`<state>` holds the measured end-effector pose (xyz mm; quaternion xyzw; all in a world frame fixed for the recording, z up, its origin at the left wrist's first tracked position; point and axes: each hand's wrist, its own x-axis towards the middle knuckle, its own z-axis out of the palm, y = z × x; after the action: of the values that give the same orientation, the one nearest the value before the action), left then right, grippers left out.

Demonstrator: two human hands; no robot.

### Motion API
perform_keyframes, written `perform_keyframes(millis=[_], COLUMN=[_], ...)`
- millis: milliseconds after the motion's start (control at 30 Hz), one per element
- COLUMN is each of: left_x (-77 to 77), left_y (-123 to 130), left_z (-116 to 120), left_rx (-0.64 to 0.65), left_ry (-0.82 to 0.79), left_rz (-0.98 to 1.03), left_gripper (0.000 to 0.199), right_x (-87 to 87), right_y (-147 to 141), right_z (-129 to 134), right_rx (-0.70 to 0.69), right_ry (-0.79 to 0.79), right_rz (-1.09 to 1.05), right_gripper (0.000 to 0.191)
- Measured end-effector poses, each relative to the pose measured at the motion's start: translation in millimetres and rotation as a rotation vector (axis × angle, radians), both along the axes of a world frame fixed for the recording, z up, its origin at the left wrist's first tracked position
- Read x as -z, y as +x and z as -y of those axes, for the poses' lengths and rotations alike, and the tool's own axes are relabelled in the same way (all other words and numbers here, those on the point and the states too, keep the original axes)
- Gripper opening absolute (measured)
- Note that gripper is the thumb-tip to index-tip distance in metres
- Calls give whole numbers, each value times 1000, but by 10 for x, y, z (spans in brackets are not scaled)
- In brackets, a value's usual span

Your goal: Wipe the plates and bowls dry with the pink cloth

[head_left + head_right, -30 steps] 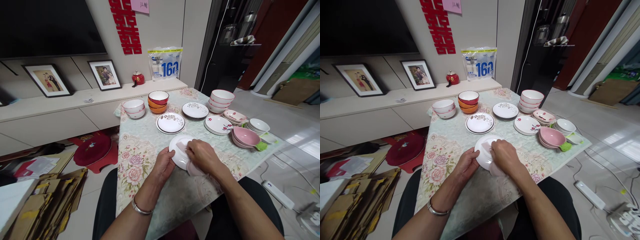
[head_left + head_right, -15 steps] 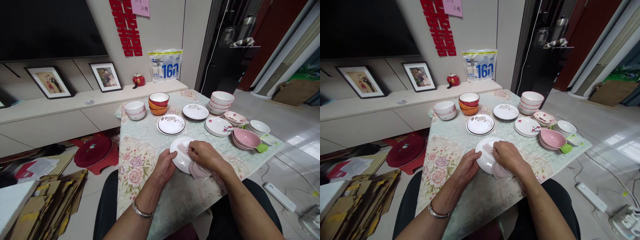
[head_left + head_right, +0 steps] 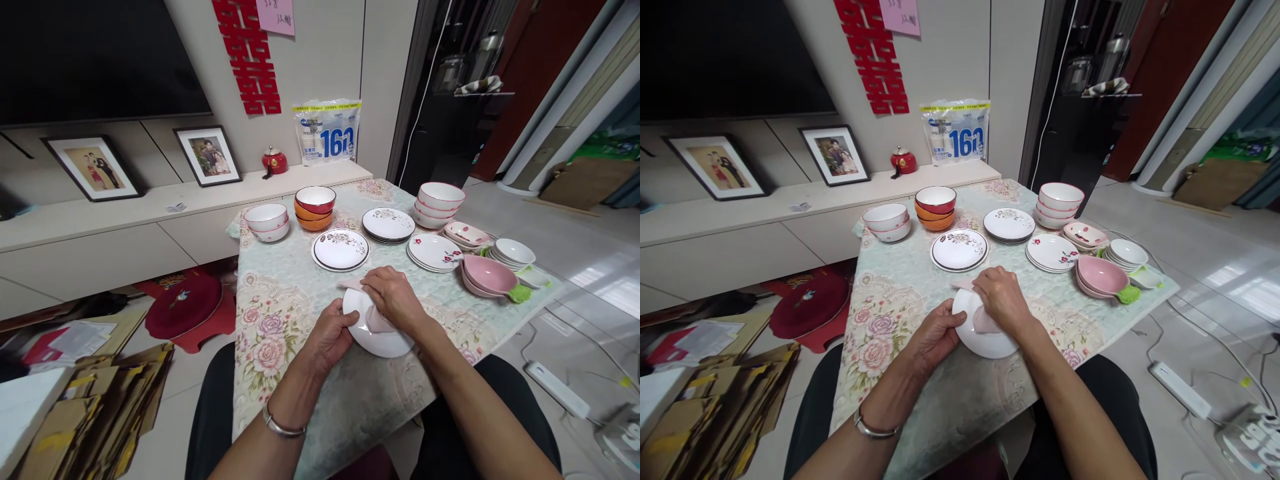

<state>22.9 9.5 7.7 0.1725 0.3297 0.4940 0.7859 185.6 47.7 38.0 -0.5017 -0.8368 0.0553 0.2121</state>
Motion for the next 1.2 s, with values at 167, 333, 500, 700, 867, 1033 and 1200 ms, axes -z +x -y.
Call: perform_keyframes(millis=[167,333,500,700,867,1033,1200], left_x=[41,34,-43,-82,-76,-52,-24], left_y=[-23,-32,-18,4,-24,-49,-54], left_z=[-25,-32,-8,-2,-35,-52,-51], left_rx=[-36,-97,-58,-47,-151,-228,-178], left_ry=[-22,-46,-28,-11,-12,-31,-41], left_rz=[-5,-31,-28,8,17,-17,-26], left_gripper=[35,28,29,35,39,43,45], right_x=[-66,-128,-61,-8,-79,-66,-106], right_y=[193,351,335,267,468,554,484], right_z=[-14,25,-18,-5,35,38,62], right_rx=[300,421,239,-82,-119,13,3], right_ry=[-119,-227,-46,-244,-431,-363,-346], right_rz=[164,278,-263,-175,-132,50,-29], right_gripper=[31,33,25,45,62,28,20])
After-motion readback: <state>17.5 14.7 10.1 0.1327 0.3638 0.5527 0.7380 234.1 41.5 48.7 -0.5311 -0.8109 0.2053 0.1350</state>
